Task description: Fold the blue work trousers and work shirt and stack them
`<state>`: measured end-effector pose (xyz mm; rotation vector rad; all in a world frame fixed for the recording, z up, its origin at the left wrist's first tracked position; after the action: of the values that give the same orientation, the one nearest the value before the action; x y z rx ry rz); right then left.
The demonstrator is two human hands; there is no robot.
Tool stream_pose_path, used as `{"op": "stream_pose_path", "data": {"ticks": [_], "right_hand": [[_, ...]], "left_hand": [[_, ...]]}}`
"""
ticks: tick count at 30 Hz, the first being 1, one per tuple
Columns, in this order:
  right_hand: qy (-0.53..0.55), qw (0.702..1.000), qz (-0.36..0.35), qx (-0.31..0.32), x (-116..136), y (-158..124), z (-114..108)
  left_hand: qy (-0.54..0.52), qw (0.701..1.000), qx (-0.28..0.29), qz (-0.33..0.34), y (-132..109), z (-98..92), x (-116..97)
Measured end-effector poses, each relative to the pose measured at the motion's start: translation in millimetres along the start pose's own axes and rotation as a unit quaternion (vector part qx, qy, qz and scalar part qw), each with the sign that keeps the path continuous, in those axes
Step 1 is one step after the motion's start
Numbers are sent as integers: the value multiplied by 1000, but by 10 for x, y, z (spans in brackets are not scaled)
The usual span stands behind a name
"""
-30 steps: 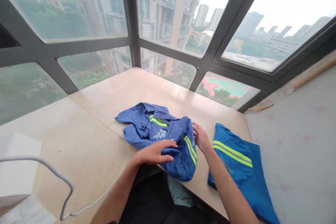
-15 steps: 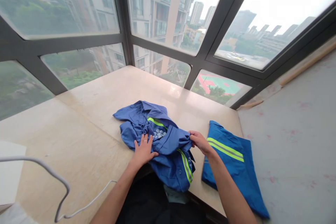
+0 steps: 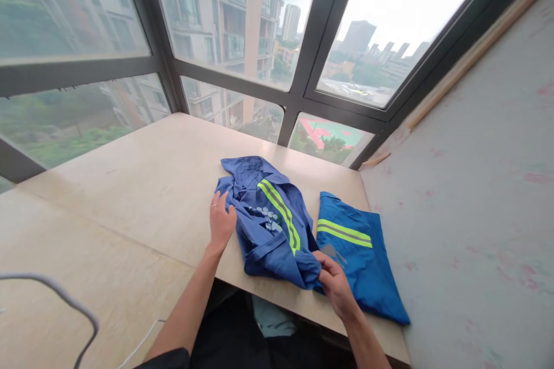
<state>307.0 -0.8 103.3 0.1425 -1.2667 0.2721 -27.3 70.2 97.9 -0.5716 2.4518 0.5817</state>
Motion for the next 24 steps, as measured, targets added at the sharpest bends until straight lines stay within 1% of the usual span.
{"op": "stream_pose_path", "data": {"ticks": [1,2,4,5,6,7,9,10,11,12,13,14,15,16,17,18,19,20,21,22,23,24], "right_hand": [[-20,1000,11,-4,-131,-46,49],[-32,999,16,-12,-231,-68,97],[-38,999,15,-17,-326,-48,216],[-40,999,13,-2,-327,-14,302],[-43,999,12,31,-304,30,412],[-49,996,11,76,-261,75,538],[-67,977,24,201,-160,139,807],[-74,961,39,262,-116,157,917],[-75,946,60,309,-79,178,986],[-70,938,78,331,-44,221,1003],[-59,941,87,322,-8,297,963],[-48,955,83,282,27,410,863],[-40,974,63,216,61,544,706],[-40,988,35,143,83,674,517],[-51,996,9,78,83,786,325],[-68,997,-8,31,54,883,152],[-88,996,-12,6,-10,969,14],[-113,994,-3,-11,-97,1048,-103],[-139,990,11,-34,-193,1116,-211],[-160,985,32,-60,-292,1172,-300],[-173,979,54,-89,-384,1213,-366],[-172,976,77,-111,-466,1242,-395]], "left_hand": [[-45,999,24,-12,-121,-12,-18],[-81,994,71,-29,-266,5,-25],[-100,973,202,-40,-623,87,-59],[-96,960,261,-37,-817,121,-81],[-90,946,309,-28,-1002,141,-110],[-91,935,341,-17,-1167,145,-150],[-124,915,384,23,-1423,133,-281],[-155,903,399,45,-1512,118,-357],[-190,890,410,59,-1568,97,-421],[-226,882,410,56,-1580,65,-449],[-261,883,388,29,-1535,20,-418],[-297,892,340,-23,-1440,-44,-315],[-335,900,263,-96,-1316,-131,-144],[-372,896,167,-178,-1200,-236,83],[-409,872,63,-260,-1117,-338,335],[-441,836,-27,-326,-1065,-418,565],[-461,798,-93,-378,-1038,-466,760],[-469,768,-135,-416,-1022,-491,910],[-470,755,-152,-431,-1002,-504,1003],[-461,761,-153,-431,-986,-521,1047],[-438,782,-146,-419,-979,-548,1048],[-401,815,-138,-395,-985,-591,1007]]}}
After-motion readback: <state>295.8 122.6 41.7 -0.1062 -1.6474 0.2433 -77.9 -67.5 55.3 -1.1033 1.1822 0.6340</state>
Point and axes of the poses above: each hand's wrist, its own y-axis towards the middle knuckle, its own z-axis out of the palm, x = y × z, the point moved 7 cm from there along y, towards the middle knuckle, and after that the axes turned 12 degrees about y, right-handed, at the moved point
